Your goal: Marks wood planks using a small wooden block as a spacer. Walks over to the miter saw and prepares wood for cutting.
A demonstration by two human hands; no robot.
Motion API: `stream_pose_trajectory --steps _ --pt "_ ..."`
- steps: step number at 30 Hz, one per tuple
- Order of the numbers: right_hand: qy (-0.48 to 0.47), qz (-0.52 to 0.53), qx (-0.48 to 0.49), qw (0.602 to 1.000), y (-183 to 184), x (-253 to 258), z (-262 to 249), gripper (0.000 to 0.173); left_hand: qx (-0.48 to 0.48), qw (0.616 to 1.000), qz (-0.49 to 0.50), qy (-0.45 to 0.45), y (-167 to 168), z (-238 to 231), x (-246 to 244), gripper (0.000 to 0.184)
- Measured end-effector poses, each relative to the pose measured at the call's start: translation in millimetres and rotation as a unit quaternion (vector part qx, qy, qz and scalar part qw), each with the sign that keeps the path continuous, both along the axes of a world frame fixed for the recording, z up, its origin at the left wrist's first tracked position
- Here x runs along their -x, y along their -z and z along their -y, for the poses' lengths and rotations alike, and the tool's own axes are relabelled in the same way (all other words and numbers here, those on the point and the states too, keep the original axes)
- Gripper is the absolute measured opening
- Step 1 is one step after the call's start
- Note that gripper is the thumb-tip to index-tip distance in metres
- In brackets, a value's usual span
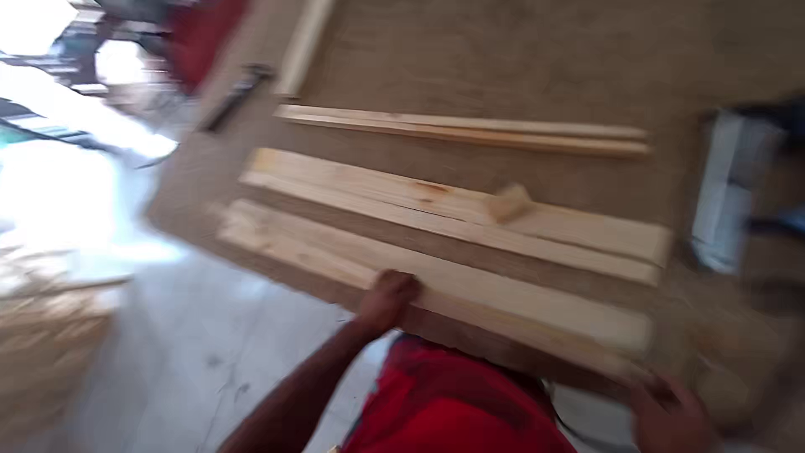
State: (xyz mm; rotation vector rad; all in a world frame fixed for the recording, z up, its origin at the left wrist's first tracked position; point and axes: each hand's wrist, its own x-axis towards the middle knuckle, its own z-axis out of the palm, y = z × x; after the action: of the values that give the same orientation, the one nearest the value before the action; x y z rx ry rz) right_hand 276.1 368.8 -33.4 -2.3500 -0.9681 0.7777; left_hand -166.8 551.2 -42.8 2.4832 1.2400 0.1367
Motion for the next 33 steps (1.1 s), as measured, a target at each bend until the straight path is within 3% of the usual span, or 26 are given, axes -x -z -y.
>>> stream_pose_trajectory --steps 4,13,33 --pt "0.124 0.044 0.03 0.991 0 21 -22 0.044 0.037 0.999 -0.005 0.013 5 -20 7 0.029" --pt "0.181 -0.015 0.006 0.983 27 16 -35 0.034 0.069 0.997 -0.04 0.01 30 -47 12 0.034" --pt "0.171 -0.029 -0.143 0.974 66 -17 -20 0.025 0.085 0.989 -0.119 0.005 25 -41 -17 0.034"
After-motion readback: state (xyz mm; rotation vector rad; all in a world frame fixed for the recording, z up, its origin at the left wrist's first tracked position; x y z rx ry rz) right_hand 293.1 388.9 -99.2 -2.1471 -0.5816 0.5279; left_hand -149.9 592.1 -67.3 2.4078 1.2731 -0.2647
